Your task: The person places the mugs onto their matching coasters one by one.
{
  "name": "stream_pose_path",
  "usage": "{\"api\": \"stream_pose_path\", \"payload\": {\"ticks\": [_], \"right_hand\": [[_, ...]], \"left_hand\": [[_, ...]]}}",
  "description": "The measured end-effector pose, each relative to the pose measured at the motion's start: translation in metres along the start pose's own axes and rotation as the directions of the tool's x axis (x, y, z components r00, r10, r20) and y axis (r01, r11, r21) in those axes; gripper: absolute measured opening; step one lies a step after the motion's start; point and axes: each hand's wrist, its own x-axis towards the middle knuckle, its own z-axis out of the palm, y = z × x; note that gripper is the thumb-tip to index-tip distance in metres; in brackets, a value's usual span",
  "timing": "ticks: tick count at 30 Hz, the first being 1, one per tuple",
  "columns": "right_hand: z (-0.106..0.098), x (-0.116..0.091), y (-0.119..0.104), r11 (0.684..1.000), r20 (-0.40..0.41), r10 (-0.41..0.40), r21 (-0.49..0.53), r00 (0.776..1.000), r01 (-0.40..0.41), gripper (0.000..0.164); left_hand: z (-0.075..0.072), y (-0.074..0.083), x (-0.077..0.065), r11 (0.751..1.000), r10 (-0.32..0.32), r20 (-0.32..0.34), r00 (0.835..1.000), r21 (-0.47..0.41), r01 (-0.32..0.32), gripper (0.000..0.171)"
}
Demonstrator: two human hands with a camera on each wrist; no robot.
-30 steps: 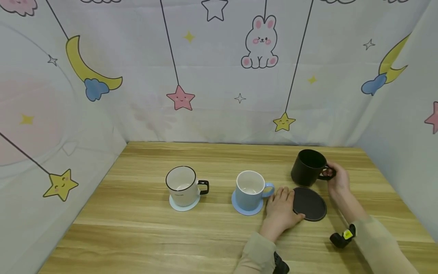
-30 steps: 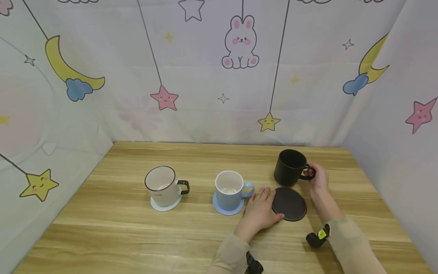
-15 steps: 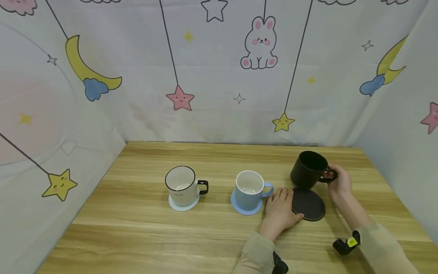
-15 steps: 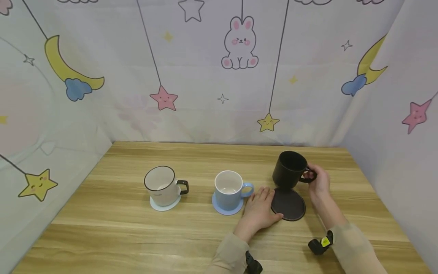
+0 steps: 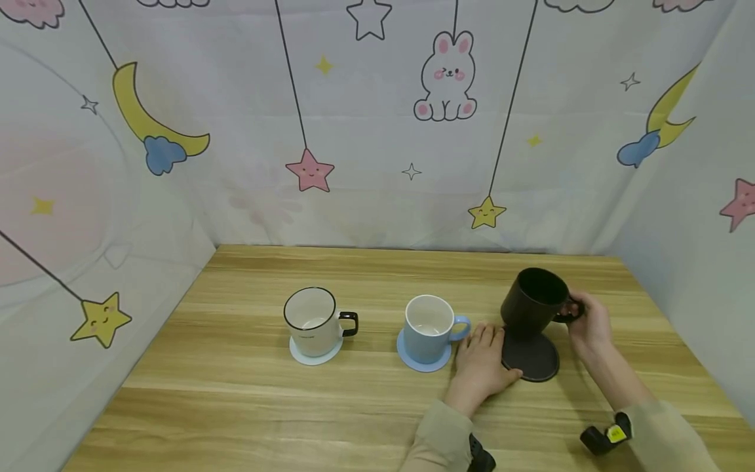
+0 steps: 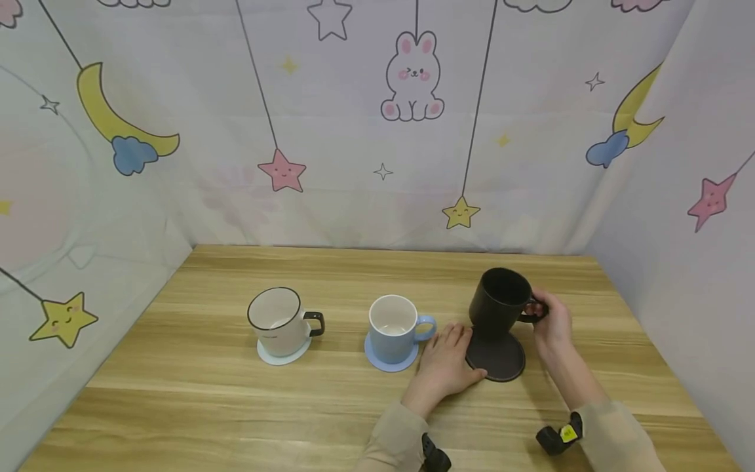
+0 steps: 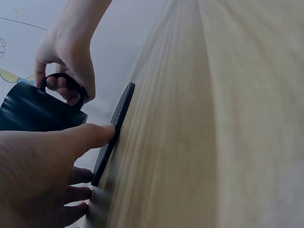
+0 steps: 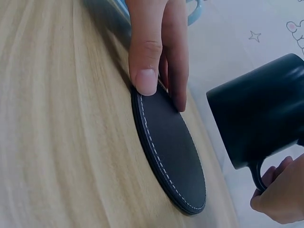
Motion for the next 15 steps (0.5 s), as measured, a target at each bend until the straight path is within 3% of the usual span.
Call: {"api": "stream_pose_path", "payload": {"ticks": [15], "right_hand": [[-0.008,-0.016,0.000,1.000,0.057,0.007,-0.002,0.998,-0.007,0.046]], "left_hand": [[-0.004,0.000,-0.004,1.000,0.019,-0.029,0.999,0.017,-0.018,0.075]]}}
